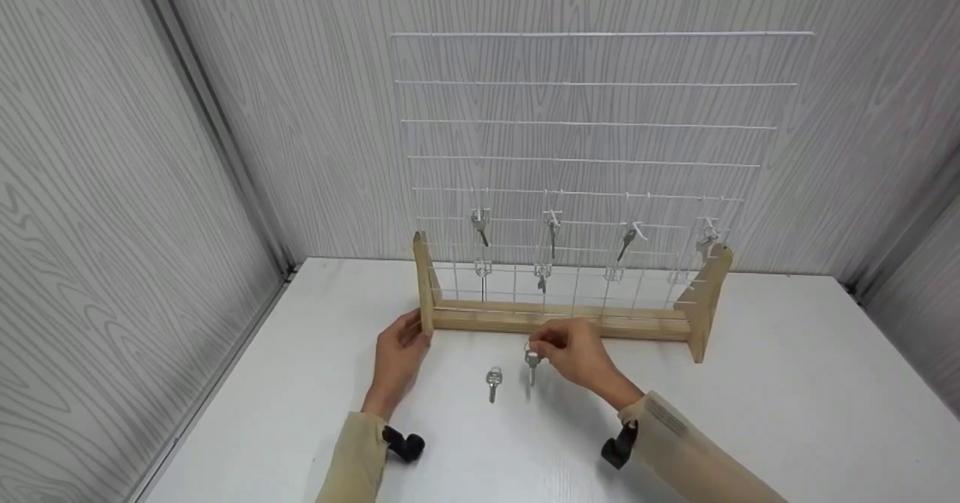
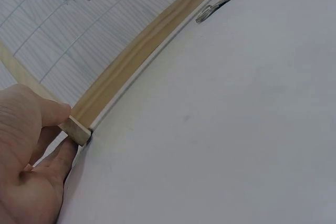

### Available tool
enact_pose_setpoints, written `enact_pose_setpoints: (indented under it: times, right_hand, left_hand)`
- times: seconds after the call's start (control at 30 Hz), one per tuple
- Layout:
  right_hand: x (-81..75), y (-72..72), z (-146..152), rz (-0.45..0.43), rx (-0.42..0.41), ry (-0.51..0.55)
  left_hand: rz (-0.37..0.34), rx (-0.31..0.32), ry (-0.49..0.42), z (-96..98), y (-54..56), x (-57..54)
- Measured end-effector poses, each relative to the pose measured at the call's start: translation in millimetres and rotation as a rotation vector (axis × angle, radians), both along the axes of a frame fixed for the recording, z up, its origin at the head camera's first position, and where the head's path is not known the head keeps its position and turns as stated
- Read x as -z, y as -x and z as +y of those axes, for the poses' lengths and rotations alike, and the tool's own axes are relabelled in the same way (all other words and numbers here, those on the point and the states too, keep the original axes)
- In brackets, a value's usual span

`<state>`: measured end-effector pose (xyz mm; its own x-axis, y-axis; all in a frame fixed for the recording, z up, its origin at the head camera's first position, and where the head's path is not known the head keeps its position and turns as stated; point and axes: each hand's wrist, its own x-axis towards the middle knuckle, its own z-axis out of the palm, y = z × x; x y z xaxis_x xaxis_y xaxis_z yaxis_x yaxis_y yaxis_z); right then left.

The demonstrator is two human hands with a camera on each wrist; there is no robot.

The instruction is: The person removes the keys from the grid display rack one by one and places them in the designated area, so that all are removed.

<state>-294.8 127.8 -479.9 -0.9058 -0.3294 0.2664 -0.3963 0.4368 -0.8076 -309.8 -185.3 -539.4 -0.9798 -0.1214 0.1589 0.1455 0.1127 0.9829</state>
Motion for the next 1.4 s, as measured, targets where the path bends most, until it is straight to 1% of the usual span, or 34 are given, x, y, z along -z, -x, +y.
enact_pose_setpoints:
  times: [0.2,0.4,0.6,0.87,1.03,1.13,1.3,1.4]
  right_hand:
    - [13.6,-1.2,-10,-0.046,-0.007,0.037]
    - [19.6,0.8,-19,-0.071,-0.012,0.035]
    - [22.9,2.8,-24,-0.077,-0.022,0.003]
    - [22.1,4.3,-30,-0.106,-0.011,-0.062]
    - [24.2,5.0,-32,-0.094,-0.048,-0.121]
    - [26.1,4.6,-33,-0.094,-0.056,-0.156]
    - [26.5,3.7,-36,-0.115,-0.057,-0.168]
    - [25.5,4.0,-37,-0.113,-0.066,-0.179]
  left_hand:
    - [0.011,0.011,-0.004,-0.7,-0.7,0.4]
    - [0.006,0.011,0.001,0.1,0.5,0.3]
    - [-0.003,0.01,0.001,1.0,1.4,-0.2]
    - [-0.014,-0.006,-0.002,0.6,3.4,-1.1]
    - [-0.017,-0.017,-0.005,0.0,3.1,-0.6]
    - [-0.021,-0.015,-0.008,0.0,2.4,-0.1]
    - [-0.027,-0.013,-0.024,0.3,1.6,-0.2]
    - [-0.024,-0.012,-0.031,0.1,1.5,-0.1]
